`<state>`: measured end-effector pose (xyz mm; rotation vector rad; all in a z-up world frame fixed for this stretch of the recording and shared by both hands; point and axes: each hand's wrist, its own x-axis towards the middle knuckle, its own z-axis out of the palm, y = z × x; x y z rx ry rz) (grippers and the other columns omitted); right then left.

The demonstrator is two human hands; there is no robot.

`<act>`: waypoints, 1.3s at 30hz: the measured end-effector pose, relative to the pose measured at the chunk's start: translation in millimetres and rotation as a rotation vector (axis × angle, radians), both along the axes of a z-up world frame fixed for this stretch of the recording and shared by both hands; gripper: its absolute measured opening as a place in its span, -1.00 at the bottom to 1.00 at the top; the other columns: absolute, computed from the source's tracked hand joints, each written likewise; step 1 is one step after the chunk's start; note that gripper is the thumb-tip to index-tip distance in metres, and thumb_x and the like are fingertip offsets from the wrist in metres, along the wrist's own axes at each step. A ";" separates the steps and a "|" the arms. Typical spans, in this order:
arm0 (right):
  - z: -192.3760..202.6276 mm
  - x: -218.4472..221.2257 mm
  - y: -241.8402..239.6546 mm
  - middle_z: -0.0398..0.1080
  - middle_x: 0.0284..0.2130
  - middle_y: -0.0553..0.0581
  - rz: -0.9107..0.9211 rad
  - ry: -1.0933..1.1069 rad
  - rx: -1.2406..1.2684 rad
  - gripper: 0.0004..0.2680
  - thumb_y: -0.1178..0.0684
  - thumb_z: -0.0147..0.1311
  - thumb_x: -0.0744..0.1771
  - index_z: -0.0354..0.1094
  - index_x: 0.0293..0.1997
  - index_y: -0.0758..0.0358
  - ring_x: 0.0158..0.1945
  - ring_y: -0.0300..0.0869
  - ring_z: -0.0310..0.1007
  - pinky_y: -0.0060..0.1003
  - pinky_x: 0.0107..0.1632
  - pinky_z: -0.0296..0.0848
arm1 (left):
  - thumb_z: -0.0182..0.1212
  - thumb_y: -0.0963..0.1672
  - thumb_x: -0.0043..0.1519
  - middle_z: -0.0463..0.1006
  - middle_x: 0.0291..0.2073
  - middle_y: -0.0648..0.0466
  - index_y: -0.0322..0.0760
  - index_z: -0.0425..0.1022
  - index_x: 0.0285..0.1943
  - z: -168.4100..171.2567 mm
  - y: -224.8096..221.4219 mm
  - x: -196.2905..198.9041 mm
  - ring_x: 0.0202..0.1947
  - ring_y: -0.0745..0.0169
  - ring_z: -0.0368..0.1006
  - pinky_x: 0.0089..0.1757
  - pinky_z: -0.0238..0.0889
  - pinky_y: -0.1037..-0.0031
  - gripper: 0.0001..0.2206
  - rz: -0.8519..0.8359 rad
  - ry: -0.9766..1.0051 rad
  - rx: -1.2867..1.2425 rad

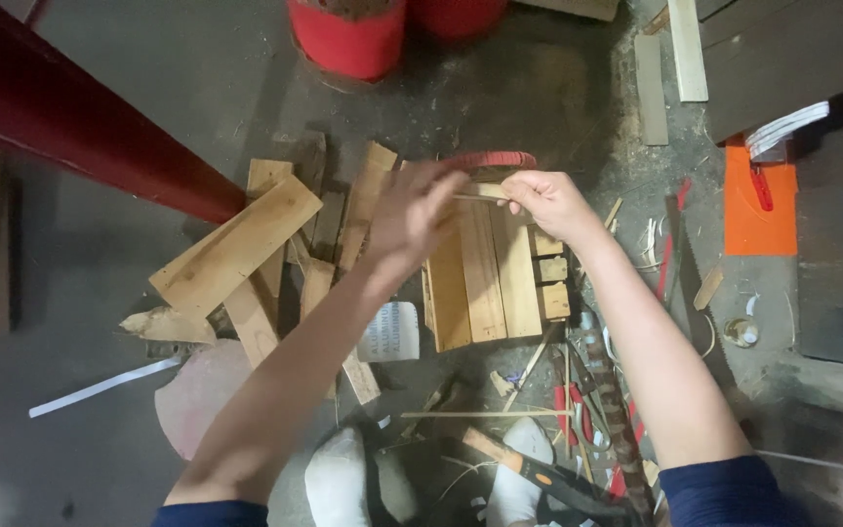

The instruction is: Bending thin bamboo strips into circular hoops and securing them with tape to create components for a wooden frame.

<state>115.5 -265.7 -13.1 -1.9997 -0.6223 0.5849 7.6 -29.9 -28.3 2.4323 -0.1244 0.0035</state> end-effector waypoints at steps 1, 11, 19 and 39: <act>0.4 -0.1 0.4 0.40 -0.57 -0.09 -0.002 0.007 -0.006 -0.83 0.03 0.04 0.45 0.51 -0.28 0.10 -0.37 -0.35 0.27 -0.43 -0.17 0.29 | 0.27 -0.02 0.27 0.39 0.10 0.14 0.08 0.35 0.29 -10.6 -10.9 5.0 0.22 0.09 0.33 0.18 0.12 0.09 -0.60 0.023 -0.173 0.112; -6.8 3.6 -7.6 0.34 -0.60 -0.10 0.030 -0.034 -0.016 -0.82 0.01 0.05 0.45 0.49 -0.31 0.09 -0.40 -0.36 0.22 -0.41 -0.19 0.29 | 0.13 -0.16 0.25 0.32 -0.18 0.22 0.02 0.49 -0.08 25.4 -12.8 11.4 -0.03 0.30 0.31 -0.17 0.12 0.50 -0.87 -0.066 -0.443 0.419; -3.7 2.1 -7.8 0.28 -0.60 -0.11 0.009 -0.025 0.020 -0.80 0.03 0.01 0.47 0.45 -0.33 0.11 -0.40 -0.35 0.20 -0.41 -0.18 0.28 | 0.15 -0.12 0.32 0.40 -0.21 0.21 -0.02 0.53 -0.04 16.6 -13.9 13.4 -0.03 0.30 0.41 -0.07 0.23 0.51 -0.89 -0.007 -0.423 0.306; -10.7 -4.2 1.1 0.26 -0.61 -0.14 -0.132 0.010 0.112 -0.73 -0.01 0.06 0.46 0.38 -0.47 0.10 -0.39 -0.40 0.18 -0.48 -0.18 0.23 | 0.17 -0.08 0.31 0.41 -0.10 0.28 0.07 0.47 0.12 14.3 -14.3 26.3 -0.02 0.39 0.43 -0.08 0.27 0.55 -0.78 -0.133 -0.374 0.625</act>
